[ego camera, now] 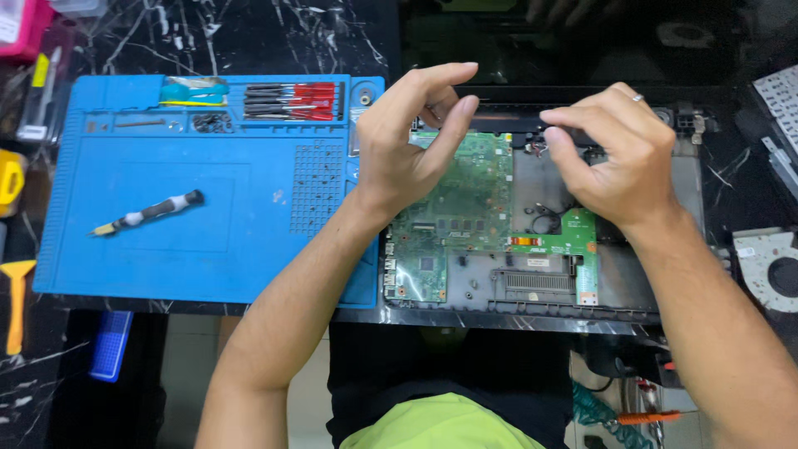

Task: The person places a motherboard into a disassembled laptop chassis and aligns it with the internal frame. They then connect a smaller green circuit board to the motherboard and secure the components using a screwdriver.

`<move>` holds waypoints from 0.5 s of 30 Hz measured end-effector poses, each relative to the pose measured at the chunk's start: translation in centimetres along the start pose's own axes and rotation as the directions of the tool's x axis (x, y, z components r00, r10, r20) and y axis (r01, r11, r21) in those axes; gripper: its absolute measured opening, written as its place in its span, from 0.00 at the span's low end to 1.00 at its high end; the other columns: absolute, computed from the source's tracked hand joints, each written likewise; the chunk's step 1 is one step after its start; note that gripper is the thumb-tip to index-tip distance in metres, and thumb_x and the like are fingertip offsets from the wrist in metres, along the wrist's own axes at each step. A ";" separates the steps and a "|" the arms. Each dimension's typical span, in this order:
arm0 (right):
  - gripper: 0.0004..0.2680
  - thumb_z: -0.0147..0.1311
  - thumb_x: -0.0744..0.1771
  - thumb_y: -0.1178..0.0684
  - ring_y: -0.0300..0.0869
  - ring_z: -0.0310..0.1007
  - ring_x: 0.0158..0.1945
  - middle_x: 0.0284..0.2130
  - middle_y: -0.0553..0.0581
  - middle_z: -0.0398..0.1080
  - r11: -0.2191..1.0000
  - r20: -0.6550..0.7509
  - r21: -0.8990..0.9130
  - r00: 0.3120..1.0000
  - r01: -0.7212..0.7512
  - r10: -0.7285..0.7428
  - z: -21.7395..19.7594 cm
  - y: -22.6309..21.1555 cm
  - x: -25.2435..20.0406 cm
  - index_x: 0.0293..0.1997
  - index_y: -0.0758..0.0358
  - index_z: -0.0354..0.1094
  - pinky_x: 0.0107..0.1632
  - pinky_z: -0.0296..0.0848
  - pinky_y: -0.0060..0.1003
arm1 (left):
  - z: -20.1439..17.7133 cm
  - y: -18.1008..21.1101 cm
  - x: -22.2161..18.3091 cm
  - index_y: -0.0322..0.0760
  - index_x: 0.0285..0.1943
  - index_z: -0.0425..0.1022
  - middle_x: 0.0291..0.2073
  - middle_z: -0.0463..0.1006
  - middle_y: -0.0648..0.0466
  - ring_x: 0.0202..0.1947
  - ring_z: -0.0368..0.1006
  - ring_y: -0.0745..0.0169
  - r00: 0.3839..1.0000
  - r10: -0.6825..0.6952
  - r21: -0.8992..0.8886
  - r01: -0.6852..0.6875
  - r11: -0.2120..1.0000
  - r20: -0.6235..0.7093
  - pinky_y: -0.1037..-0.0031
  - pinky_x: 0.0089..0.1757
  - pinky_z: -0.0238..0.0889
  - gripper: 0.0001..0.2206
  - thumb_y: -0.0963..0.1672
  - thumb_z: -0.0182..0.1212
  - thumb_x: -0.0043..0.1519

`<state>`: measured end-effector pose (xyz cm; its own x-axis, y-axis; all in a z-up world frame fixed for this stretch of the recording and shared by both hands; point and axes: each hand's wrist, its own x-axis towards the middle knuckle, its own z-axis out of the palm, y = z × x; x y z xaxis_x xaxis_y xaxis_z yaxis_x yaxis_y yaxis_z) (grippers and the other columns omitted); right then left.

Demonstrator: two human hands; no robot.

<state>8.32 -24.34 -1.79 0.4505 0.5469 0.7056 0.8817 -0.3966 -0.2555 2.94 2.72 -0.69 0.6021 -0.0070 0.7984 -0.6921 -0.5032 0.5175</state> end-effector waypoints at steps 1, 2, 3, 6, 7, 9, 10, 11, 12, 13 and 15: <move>0.02 0.65 0.75 0.68 0.58 0.75 0.42 0.42 0.70 0.80 1.000 -0.006 0.010 1.000 0.013 -0.013 0.1 0.1 -0.2 0.52 0.76 0.84 0.51 0.69 0.50 | -0.8 0.1 0.4 0.41 0.68 0.75 0.38 0.79 0.56 0.37 0.73 0.64 1.000 0.005 0.016 -0.005 1.000 -0.005 0.72 0.42 0.74 0.11 0.39 0.65 0.78; 0.02 0.65 0.75 0.69 0.58 0.75 0.42 0.43 0.70 0.80 1.000 -0.020 -0.003 1.000 0.002 -0.002 0.2 0.2 -0.3 0.51 0.76 0.84 0.52 0.69 0.50 | -1.5 0.1 0.9 0.43 0.68 0.75 0.39 0.80 0.57 0.38 0.76 0.66 1.000 0.026 0.017 -0.026 1.000 0.008 0.73 0.40 0.76 0.11 0.40 0.65 0.79; 0.02 0.65 0.76 0.70 0.58 0.76 0.42 0.43 0.71 0.81 1.000 -0.035 -0.015 0.999 -0.009 0.008 0.3 0.4 -0.4 0.51 0.76 0.84 0.53 0.70 0.51 | -2.3 0.1 1.3 0.46 0.68 0.74 0.41 0.82 0.57 0.39 0.79 0.68 0.999 0.047 0.017 -0.047 0.999 0.021 0.74 0.39 0.78 0.11 0.41 0.65 0.79; 0.04 0.66 0.75 0.73 0.55 0.75 0.42 0.43 0.70 0.82 1.000 -0.065 -0.016 0.998 -0.023 0.021 0.5 0.7 -0.9 0.51 0.78 0.85 0.54 0.71 0.49 | -8.2 2.5 3.9 0.35 0.59 0.77 0.39 0.80 0.54 0.39 0.76 0.64 0.965 0.095 0.138 -0.132 0.982 0.246 0.71 0.33 0.72 0.05 0.40 0.65 0.78; 0.04 0.66 0.75 0.73 0.55 0.75 0.42 0.43 0.70 0.82 1.000 -0.061 -0.001 0.998 -0.009 0.009 0.3 0.9 -1.2 0.51 0.78 0.85 0.54 0.71 0.49 | -10.5 2.7 3.1 0.35 0.59 0.77 0.39 0.80 0.54 0.39 0.76 0.64 0.967 0.084 0.156 -0.124 0.980 0.239 0.71 0.33 0.72 0.05 0.40 0.65 0.78; 0.04 0.66 0.76 0.75 0.57 0.77 0.45 0.46 0.74 0.82 1.000 -0.074 -0.027 0.997 -0.011 0.009 0.3 1.4 -1.7 0.55 0.83 0.87 0.54 0.72 0.49 | -15.3 3.3 1.8 0.31 0.56 0.80 0.47 0.84 0.47 0.48 0.85 0.53 0.918 -0.174 0.388 0.024 0.921 0.356 0.65 0.41 0.79 0.04 0.40 0.65 0.77; 0.04 0.66 0.76 0.75 0.57 0.77 0.45 0.46 0.74 0.82 1.000 -0.077 -0.014 0.997 -0.008 0.007 0.2 1.4 -1.9 0.55 0.83 0.87 0.54 0.72 0.49 | -18.1 2.5 0.0 0.31 0.56 0.80 0.47 0.84 0.47 0.48 0.85 0.53 0.917 -0.182 0.400 0.027 0.916 0.355 0.65 0.41 0.79 0.04 0.40 0.65 0.77; 0.04 0.67 0.77 0.74 0.58 0.78 0.46 0.46 0.74 0.83 0.999 -0.065 -0.047 0.998 -0.016 0.013 0.0 1.5 -2.1 0.56 0.82 0.88 0.55 0.73 0.49 | -20.8 1.7 -1.8 0.31 0.59 0.81 0.51 0.85 0.46 0.52 0.81 0.47 0.907 -0.290 0.544 0.083 0.835 0.307 0.59 0.47 0.74 0.06 0.40 0.64 0.77; 0.04 0.68 0.79 0.72 0.58 0.78 0.47 0.47 0.73 0.83 0.996 -0.056 -0.083 0.998 -0.029 0.025 -0.2 1.5 -2.5 0.58 0.81 0.89 0.56 0.74 0.49 | -23.5 0.8 -3.4 0.30 0.62 0.82 0.54 0.85 0.45 0.56 0.78 0.41 0.889 -0.384 0.668 0.130 0.733 0.248 0.53 0.54 0.68 0.08 0.39 0.64 0.77; 0.04 0.68 0.79 0.72 0.58 0.78 0.47 0.47 0.73 0.83 0.997 -0.061 -0.074 0.998 -0.032 0.027 0.2 1.8 -2.6 0.58 0.81 0.89 0.56 0.74 0.49 | -26.2 0.8 -5.3 0.30 0.62 0.82 0.54 0.85 0.45 0.56 0.78 0.41 0.887 -0.387 0.675 0.127 0.727 0.250 0.53 0.54 0.68 0.08 0.39 0.64 0.77; 0.05 0.67 0.79 0.76 0.59 0.76 0.49 0.47 0.76 0.80 0.998 -0.043 -0.017 0.997 -0.059 0.058 0.3 2.5 -3.3 0.62 0.84 0.88 0.59 0.74 0.51 | -31.0 0.3 -9.3 0.28 0.75 0.78 0.64 0.82 0.38 0.61 0.72 0.34 0.792 -0.589 0.824 0.222 0.521 0.159 0.50 0.59 0.65 0.21 0.42 0.66 0.74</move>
<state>9.07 -26.94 -4.98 0.4945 0.4911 0.7172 0.8512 -0.4408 -0.2850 -15.25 29.45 1.60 0.9480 0.1531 0.2789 0.1007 -0.9760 0.1933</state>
